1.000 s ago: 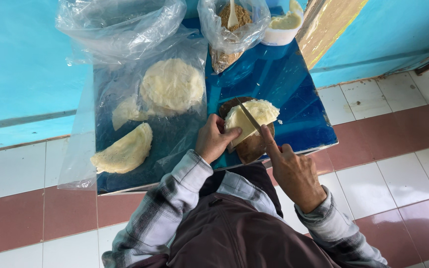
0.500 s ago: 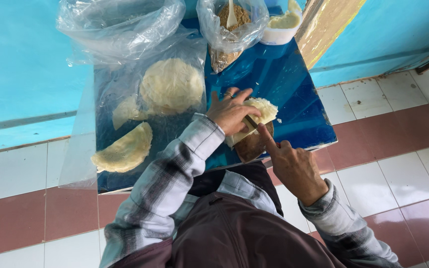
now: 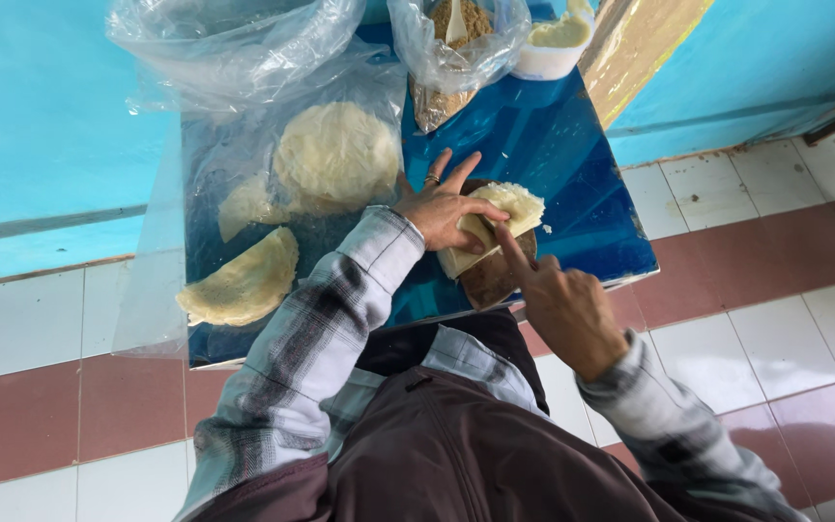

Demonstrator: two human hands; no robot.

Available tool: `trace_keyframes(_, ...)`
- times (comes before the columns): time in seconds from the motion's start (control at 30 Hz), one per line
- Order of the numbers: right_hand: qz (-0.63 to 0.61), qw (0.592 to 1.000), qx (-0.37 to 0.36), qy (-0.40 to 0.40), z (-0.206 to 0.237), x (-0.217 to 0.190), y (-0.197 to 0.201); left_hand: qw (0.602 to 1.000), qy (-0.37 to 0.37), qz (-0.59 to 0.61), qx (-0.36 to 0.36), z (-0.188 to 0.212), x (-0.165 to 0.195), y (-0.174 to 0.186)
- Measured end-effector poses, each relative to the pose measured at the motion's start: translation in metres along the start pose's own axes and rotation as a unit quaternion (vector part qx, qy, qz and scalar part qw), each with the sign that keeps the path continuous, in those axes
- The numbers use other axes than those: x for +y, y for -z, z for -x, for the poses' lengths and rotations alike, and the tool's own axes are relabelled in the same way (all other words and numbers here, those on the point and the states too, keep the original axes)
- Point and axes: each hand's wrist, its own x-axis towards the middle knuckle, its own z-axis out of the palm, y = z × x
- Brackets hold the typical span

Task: The person sits at a low table and cuts round white flatbread discs into halves with a knife, then peels and separates the layers of the cut pieces by hand and stacks them on the plastic-covered table.

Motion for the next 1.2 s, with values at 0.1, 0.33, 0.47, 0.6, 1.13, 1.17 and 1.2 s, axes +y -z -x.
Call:
trace_keyframes(0.1, -0.002, 0.999, -0.033, -0.001, 0.016, 0.011, 0.003, 1.0, 0.001, 0.014, -0.005, -0.003, -0.002, 0.0)
trace_keyframes(0.33, 0.008, 0.999, 0.049, 0.013, -0.021, -0.005, -0.013, 1.0, -0.005, -0.004, 0.002, -0.009, -0.009, -0.004)
trace_keyframes(0.47, -0.003, 0.998, 0.048, 0.032, -0.014, 0.005, -0.004, 1.0, -0.005, 0.015, -0.019, -0.01, -0.011, -0.004)
trace_keyframes(0.6, 0.001, 1.0, -0.024, 0.0, 0.009, 0.009, 0.003, 1.0, -0.003, -0.003, -0.008, -0.013, -0.01, -0.007)
trace_keyframes(1.13, 0.046, 0.999, -0.003, 0.02, 0.007, 0.008, -0.004, 1.0, 0.015, 0.006, -0.005, -0.012, -0.004, -0.003)
trace_keyframes(1.17, 0.047, 0.999, 0.009, 0.018, 0.006, 0.005, -0.007, 1.0, 0.007, 0.009, -0.005, -0.013, -0.003, -0.004)
trace_keyframes(1.2, 0.05, 0.998, 0.021, 0.016, 0.002, 0.0, -0.011, 1.0, 0.005, 0.012, -0.005, -0.012, -0.006, -0.005)
